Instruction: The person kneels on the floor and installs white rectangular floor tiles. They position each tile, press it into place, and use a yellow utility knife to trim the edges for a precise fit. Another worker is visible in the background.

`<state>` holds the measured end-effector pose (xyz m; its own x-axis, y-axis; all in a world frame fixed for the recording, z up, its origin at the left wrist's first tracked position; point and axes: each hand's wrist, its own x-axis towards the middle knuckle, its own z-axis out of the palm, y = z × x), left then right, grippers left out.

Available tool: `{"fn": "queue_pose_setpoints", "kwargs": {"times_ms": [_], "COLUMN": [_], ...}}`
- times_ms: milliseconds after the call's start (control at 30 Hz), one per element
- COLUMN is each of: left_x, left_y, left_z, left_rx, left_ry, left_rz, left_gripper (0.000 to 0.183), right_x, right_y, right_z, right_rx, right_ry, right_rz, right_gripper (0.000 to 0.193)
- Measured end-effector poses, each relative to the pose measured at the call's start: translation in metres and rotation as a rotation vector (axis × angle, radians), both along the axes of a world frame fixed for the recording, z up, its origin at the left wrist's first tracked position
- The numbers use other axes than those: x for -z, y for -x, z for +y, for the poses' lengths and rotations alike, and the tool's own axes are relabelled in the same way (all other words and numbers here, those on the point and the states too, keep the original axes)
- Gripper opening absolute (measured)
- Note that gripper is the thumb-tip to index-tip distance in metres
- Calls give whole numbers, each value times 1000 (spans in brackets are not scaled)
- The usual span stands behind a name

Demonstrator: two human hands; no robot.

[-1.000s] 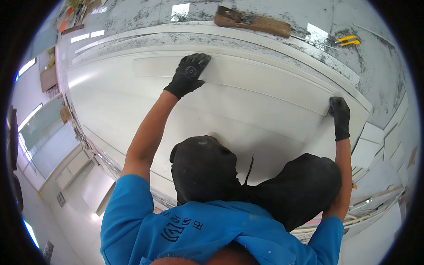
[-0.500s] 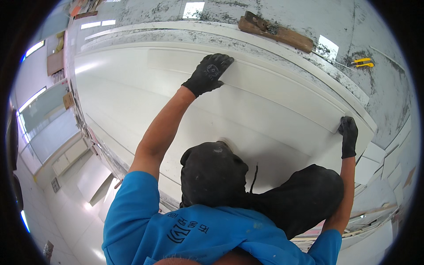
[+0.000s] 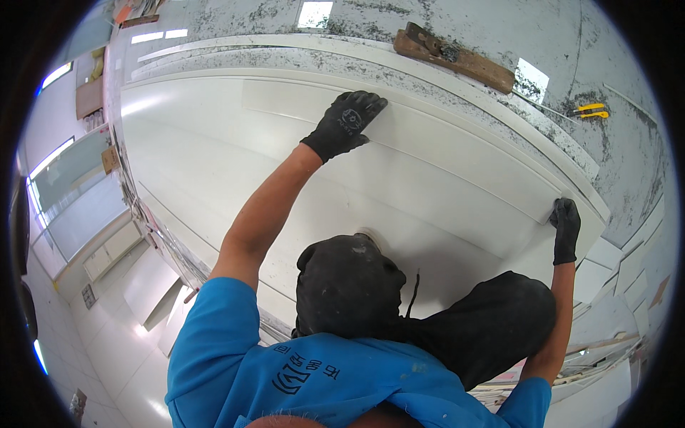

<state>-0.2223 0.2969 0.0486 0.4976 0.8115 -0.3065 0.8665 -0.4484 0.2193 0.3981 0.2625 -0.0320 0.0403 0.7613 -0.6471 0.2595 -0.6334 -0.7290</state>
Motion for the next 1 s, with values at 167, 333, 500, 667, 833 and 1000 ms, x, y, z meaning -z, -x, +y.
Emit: {"fn": "queue_pose_setpoints", "kwargs": {"times_ms": [167,333,500,667,833,1000], "left_x": [1,-5,-3,1,29,36], "left_y": [0,-2,-1,17,106,181], "left_z": [4,6,4,-1,-21,-40], "left_rx": [10,16,22,-55,-756,-1074], "left_ry": [8,45,25,-106,-352,11], "left_rz": [-28,45,41,-88,-53,149], "left_gripper": [92,93,94,104,127,140], "right_x": [4,2,5,5,3,-3], "right_y": [-5,-6,-8,-1,-10,3], "right_z": [-2,1,1,3,-9,1], "right_rx": [9,-13,15,20,53,-1], "right_ry": [-13,-2,1,12,14,28], "right_rz": [-35,-19,-4,-4,5,-54], "right_gripper": [16,15,14,14,14,15]}}
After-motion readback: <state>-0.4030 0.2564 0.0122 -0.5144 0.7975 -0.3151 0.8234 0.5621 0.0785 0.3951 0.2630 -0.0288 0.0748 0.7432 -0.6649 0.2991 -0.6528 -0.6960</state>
